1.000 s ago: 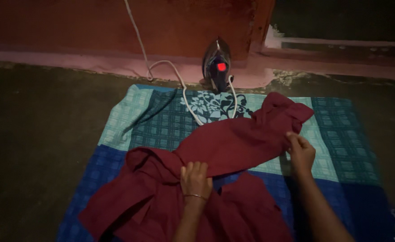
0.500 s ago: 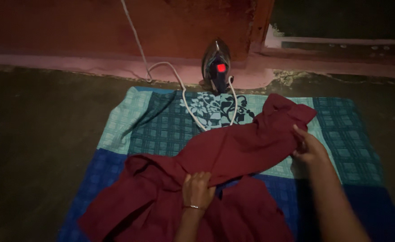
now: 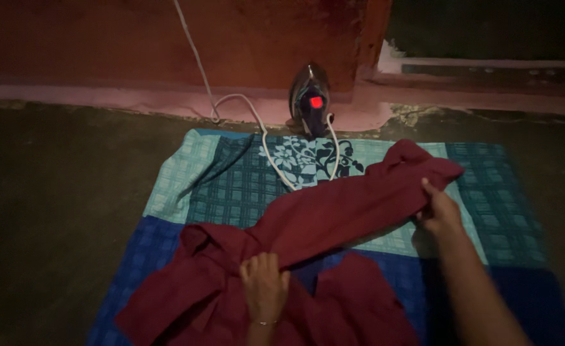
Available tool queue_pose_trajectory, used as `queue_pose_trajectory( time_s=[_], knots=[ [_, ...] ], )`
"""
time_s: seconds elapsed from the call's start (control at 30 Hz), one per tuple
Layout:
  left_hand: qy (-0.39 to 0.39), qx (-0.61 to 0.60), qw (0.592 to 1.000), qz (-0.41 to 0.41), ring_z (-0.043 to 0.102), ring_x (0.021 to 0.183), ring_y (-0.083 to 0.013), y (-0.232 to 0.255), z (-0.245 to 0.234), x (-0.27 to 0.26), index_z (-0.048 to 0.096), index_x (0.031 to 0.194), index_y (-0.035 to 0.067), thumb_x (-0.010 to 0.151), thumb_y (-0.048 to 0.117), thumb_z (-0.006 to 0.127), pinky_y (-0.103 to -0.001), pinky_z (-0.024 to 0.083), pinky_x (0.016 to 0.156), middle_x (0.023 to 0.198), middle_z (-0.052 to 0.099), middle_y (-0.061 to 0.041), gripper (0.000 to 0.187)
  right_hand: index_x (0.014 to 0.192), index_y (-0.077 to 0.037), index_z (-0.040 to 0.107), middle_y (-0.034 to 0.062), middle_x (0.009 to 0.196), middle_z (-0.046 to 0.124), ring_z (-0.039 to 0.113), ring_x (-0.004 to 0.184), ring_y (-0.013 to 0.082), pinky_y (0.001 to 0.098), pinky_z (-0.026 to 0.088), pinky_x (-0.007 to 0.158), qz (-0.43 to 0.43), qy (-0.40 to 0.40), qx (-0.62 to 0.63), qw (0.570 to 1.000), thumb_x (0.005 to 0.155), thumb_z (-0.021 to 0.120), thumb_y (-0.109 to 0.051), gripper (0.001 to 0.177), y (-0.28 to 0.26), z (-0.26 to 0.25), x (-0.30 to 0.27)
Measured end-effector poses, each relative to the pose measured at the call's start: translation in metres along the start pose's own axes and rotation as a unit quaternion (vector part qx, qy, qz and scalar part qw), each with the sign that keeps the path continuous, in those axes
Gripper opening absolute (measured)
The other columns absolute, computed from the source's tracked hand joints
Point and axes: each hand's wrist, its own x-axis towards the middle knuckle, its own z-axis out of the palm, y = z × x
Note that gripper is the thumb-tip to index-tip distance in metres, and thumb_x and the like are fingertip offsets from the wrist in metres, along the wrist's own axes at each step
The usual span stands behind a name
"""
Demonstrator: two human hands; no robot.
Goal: The person irons a maroon shirt laid out on a patterned mat on the floor. They use an electric iron to smooth the fabric, periodically lifting and repositioning the shirt to iron different sections.
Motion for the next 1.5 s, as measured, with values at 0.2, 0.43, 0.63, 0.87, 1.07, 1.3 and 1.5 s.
queue_pose_trajectory(
  time_s=[0.2, 0.43, 0.63, 0.87, 1.07, 1.3, 1.5],
  knots=[
    [-0.008, 0.042, 0.999, 0.019, 0.058, 0.101, -0.0296, -0.015, -0.005, 0.004, 0.062, 0.098, 0.011, 0.066, 0.017, 0.087, -0.051, 0.042, 0.095, 0.096, 0.062, -0.009, 0.041, 0.135, -0.011, 0.060, 0.0081, 0.127, 0.069, 0.066, 0.114, 0.0260, 0.0425, 0.054, 0.087, 0.001, -0.012, 0.033, 0.999, 0.090, 0.075, -0.029, 0.050, 0.015, 0.005, -0.036],
    [0.026, 0.015, 0.999, -0.042, 0.060, 0.103, -0.0295, 0.025, -0.003, 0.046, 0.063, 0.103, 0.010, 0.067, 0.015, 0.082, -0.048, 0.044, 0.090, 0.105, 0.066, -0.010, 0.041, 0.146, -0.005, 0.052, 0.0142, 0.140, 0.063, 0.061, 0.127, 0.0340, 0.0517, 0.049, 0.107, 0.048, -0.029, 0.009, 0.998, 0.088, 0.077, -0.029, 0.068, 0.010, 0.045, -0.095],
    [0.133, -0.086, 0.985, -0.062, 0.063, 0.105, -0.0327, 0.061, 0.004, 0.084, 0.063, 0.112, 0.009, 0.069, 0.012, 0.081, -0.052, 0.043, 0.094, 0.110, 0.069, -0.012, 0.046, 0.145, 0.002, 0.047, 0.0214, 0.136, 0.061, 0.063, 0.121, 0.0390, 0.0588, 0.051, 0.101, 0.058, -0.006, -0.092, 0.994, 0.090, 0.074, -0.019, 0.065, 0.012, 0.064, -0.114],
    [0.103, -0.053, 0.979, -0.169, 0.069, 0.093, -0.0286, 0.066, -0.011, 0.124, 0.067, 0.114, 0.010, 0.082, 0.008, 0.075, -0.049, 0.045, 0.094, 0.101, 0.074, -0.010, 0.033, 0.134, 0.006, 0.061, 0.0185, 0.129, 0.069, 0.069, 0.115, 0.0285, 0.0412, 0.057, 0.101, -0.098, -0.176, 0.103, 0.974, 0.094, 0.069, -0.016, 0.046, -0.068, 0.091, -0.108],
    [-0.017, 0.016, 0.956, -0.294, 0.069, 0.103, -0.0336, 0.029, -0.042, 0.139, 0.078, 0.100, 0.012, 0.085, 0.018, 0.075, -0.047, 0.053, 0.091, 0.104, 0.075, -0.014, 0.016, 0.123, 0.004, 0.061, 0.0177, 0.120, 0.068, 0.071, 0.107, 0.0290, 0.0437, 0.060, 0.096, -0.157, -0.084, 0.085, 0.980, 0.095, 0.071, -0.012, 0.033, -0.141, 0.139, -0.175],
    [0.134, -0.090, 0.910, -0.382, 0.072, 0.099, -0.0402, -0.035, -0.068, 0.165, 0.072, 0.111, 0.007, 0.091, 0.010, 0.065, -0.053, 0.058, 0.080, 0.113, 0.073, -0.020, 0.022, 0.125, 0.003, 0.064, 0.0153, 0.119, 0.071, 0.072, 0.106, 0.0279, 0.0429, 0.061, 0.093, -0.158, -0.165, 0.127, 0.965, 0.094, 0.068, -0.012, 0.035, -0.126, 0.168, -0.194],
    [0.355, -0.205, 0.810, -0.419, 0.073, 0.091, -0.0394, -0.100, -0.090, 0.212, 0.073, 0.104, 0.004, 0.092, 0.009, 0.057, -0.050, 0.057, 0.078, 0.103, 0.075, -0.023, 0.021, 0.123, 0.001, 0.064, 0.0139, 0.117, 0.072, 0.073, 0.105, 0.0271, 0.0424, 0.061, 0.093, -0.116, -0.192, 0.175, 0.959, 0.095, 0.064, -0.012, 0.030, -0.103, 0.199, -0.207]
  ],
)
